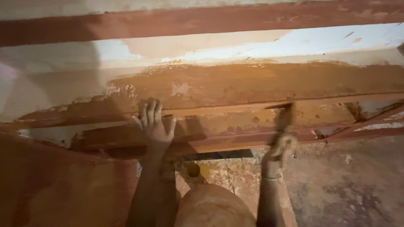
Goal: The person paints a horizontal wooden beam with brown paint using a brush. They repeatedly dip the brush into a small container and apply paint in long strokes along the beam's length.
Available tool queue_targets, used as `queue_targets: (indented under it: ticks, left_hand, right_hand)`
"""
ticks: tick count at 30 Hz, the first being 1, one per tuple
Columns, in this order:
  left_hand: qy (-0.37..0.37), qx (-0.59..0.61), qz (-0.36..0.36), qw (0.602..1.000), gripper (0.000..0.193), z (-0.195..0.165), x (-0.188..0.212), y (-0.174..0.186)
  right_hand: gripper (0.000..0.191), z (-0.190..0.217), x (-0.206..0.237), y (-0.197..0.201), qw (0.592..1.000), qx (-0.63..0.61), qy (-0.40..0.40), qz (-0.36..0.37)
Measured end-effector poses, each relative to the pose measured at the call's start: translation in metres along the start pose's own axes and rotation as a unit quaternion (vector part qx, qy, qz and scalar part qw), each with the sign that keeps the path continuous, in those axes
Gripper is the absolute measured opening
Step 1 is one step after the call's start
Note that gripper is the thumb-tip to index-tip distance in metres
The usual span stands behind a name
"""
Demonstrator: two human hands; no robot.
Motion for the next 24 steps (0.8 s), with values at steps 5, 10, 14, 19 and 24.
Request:
queue_targets:
  ticks: [5,10,14,19,24]
  left_hand:
    - [0.021,-0.015,0.002,1.0,0.064,-0.002,-0.001,-0.008]
    - [0.019,0.0,-0.019,1.0,0.063,-0.011,0.002,-0.004]
    - [0.036,0.001,-0.012,0.999,0.062,-0.013,0.001,-0.003]
    - [0.047,-0.021,-0.035,0.998,0.06,-0.022,-0.004,0.001]
    - [0.044,-0.04,-0.008,0.998,0.068,-0.026,-0.007,0.003]
  right_hand:
    - [0.018,0.057,0.077,-0.071,0.958,-0.021,0.048,0.28]
    - [0.017,0.074,0.091,-0.075,0.91,-0.043,0.092,0.403]
    - [0.018,0.013,0.027,-0.033,0.95,-0.043,0.055,0.304]
    - [0.023,-0.067,-0.052,0.049,0.985,-0.006,-0.142,0.098]
    - [0.019,-0.072,-0.1,0.102,0.972,-0.155,-0.159,-0.082]
Point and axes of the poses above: each hand's wrist, its own x-axis away from the middle knuckle, its own y-axis out of the back of the hand, z = x × y, the point moved 8 cm from there along -x, towards the middle knuckle, and after that the axes turned 2 degrees about x, right-handed, at the moved point
